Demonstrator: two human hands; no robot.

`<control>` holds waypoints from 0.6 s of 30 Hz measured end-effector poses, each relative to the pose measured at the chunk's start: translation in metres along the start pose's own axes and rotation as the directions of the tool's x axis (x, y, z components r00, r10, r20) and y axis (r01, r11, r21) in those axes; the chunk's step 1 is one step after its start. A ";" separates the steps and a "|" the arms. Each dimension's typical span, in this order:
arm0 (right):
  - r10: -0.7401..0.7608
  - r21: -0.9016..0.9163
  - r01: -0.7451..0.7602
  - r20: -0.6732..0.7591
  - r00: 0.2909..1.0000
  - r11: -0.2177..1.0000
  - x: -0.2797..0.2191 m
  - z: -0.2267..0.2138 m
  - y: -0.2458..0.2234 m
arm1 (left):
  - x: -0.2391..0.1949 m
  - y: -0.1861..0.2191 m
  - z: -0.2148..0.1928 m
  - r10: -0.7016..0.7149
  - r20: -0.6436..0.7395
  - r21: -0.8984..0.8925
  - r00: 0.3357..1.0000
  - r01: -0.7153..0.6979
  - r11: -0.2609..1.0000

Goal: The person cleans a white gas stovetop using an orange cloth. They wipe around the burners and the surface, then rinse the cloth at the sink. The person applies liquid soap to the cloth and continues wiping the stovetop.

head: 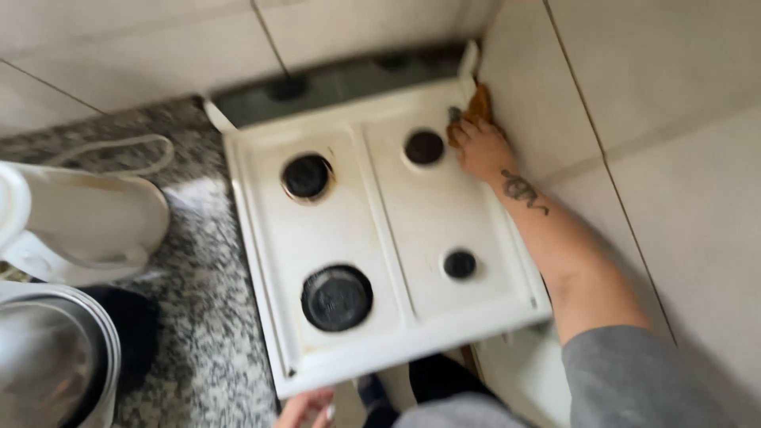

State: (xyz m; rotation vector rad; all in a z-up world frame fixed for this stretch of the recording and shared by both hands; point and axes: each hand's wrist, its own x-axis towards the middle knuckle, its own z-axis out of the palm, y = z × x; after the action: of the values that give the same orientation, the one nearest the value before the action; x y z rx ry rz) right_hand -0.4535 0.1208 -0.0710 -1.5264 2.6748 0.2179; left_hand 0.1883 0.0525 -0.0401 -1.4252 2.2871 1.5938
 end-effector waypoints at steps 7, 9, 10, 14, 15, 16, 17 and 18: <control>-0.017 0.044 0.024 -0.155 0.988 0.999 -0.258 0.007 -0.068 | -0.033 0.092 -0.053 0.257 0.297 -0.027 0.920 -0.261 0.965; 0.030 0.061 -0.017 -0.214 0.976 0.998 -0.309 0.014 -0.088 | -0.059 0.082 -0.063 0.225 0.329 -0.013 0.917 -0.234 0.972; 0.065 0.074 -0.045 -0.287 0.956 0.996 -0.330 0.016 -0.095 | -0.069 0.081 -0.068 0.200 0.344 -0.001 0.918 -0.213 0.977; 0.275 0.247 -0.236 -0.140 0.951 0.940 -0.307 -0.054 -0.194 | -0.102 0.055 -0.079 0.244 0.308 -0.017 0.920 -0.251 0.968; 0.323 0.381 -0.314 0.043 0.945 0.869 -0.298 -0.097 -0.238 | -0.111 0.055 -0.080 0.157 0.324 0.018 0.933 -0.172 0.985; 0.333 0.490 -0.403 0.227 0.915 0.773 -0.291 -0.147 -0.280 | -0.118 0.054 -0.080 0.069 0.336 0.054 0.939 -0.093 0.994; 0.325 0.493 -0.399 0.232 0.917 0.773 -0.289 -0.121 -0.300 | -0.124 0.053 -0.081 0.060 0.333 0.056 0.941 -0.084 0.995; 0.181 0.508 -0.167 0.021 0.983 0.845 -0.287 -0.094 -0.321 | -0.128 0.051 -0.082 0.118 0.324 0.038 0.939 -0.137 0.990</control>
State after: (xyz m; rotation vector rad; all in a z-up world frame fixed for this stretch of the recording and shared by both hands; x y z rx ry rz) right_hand -0.0285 0.1902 0.0246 -1.1287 2.5909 -0.4761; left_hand 0.2662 0.0793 0.0973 -0.9365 2.2486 1.6320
